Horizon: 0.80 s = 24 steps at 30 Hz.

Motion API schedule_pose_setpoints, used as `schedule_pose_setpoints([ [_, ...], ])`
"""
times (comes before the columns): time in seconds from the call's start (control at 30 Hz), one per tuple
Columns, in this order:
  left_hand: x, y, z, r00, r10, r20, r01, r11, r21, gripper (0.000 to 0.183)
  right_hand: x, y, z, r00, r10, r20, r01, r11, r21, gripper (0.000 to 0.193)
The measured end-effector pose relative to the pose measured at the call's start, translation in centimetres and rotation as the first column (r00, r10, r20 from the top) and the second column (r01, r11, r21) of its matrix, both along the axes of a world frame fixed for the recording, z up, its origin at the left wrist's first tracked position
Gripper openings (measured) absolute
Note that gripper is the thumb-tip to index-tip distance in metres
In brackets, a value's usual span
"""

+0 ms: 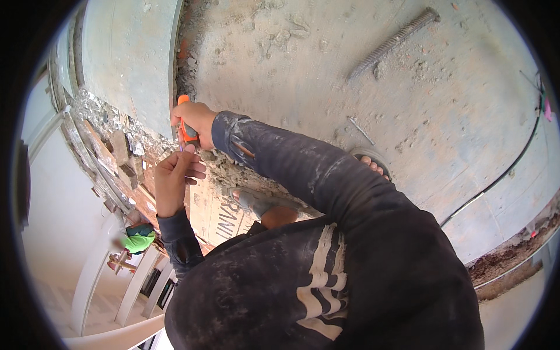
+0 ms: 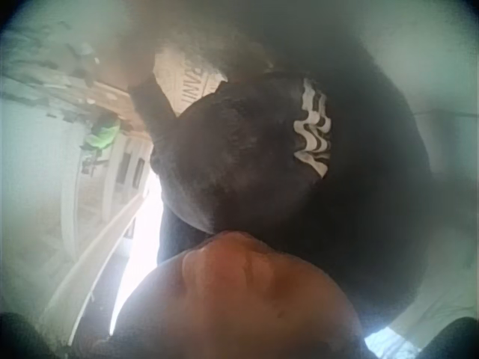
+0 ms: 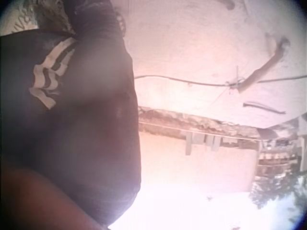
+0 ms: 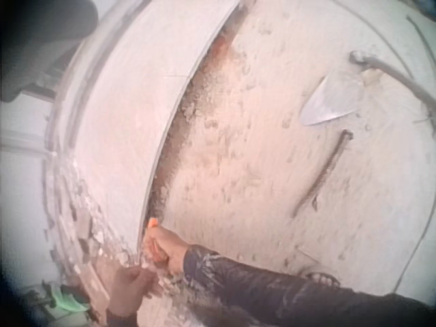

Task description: The person uses an orange utility knife to score and cut a large ceramic tile on a construction site floor. They repeatedly run the blade along the tile's edge to create a cut line, then apply pressure to snap the tile along the scored path.

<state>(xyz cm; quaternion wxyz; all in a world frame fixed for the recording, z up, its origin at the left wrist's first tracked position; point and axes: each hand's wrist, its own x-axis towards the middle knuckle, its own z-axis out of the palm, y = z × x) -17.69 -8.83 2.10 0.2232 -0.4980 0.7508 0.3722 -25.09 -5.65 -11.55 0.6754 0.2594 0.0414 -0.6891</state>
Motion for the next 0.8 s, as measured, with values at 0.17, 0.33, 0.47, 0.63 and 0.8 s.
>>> schedule_pose_setpoints([
  [0.17, -0.2, -4.9, -1.9, 0.855, -0.503, -0.128, 0.323, 0.708, -0.628, 0.037, 0.9, 4.6, 0.7, 0.943, 0.196, -0.269, -0.199, 0.980, 0.017, 0.009],
  [0.33, -1.5, -11.6, -5.8, 0.887, -0.432, -0.162, 0.280, 0.784, -0.554, 0.050, 4.9, 11.6, 4.2, 0.828, 0.288, -0.481, -0.305, 0.951, 0.046, 0.013],
  [0.47, -2.0, -8.5, -6.4, 0.885, -0.430, -0.179, 0.224, 0.729, -0.647, 0.042, 1.6, 9.9, 1.5, 0.733, 0.244, -0.635, -0.231, 0.967, 0.105, 0.018],
  [0.63, 1.9, -1.1, -9.4, 0.903, -0.062, -0.425, -0.096, 0.936, -0.340, 0.038, -0.5, 8.8, 2.0, 0.297, 0.438, -0.849, -0.226, 0.896, 0.383, 0.024],
  [0.8, 2.3, 5.2, -8.1, 0.609, 0.755, -0.241, -0.522, 0.611, 0.595, 0.049, 1.4, 7.8, -0.3, -0.039, 0.436, -0.899, 0.060, 0.899, 0.434, 0.032],
])
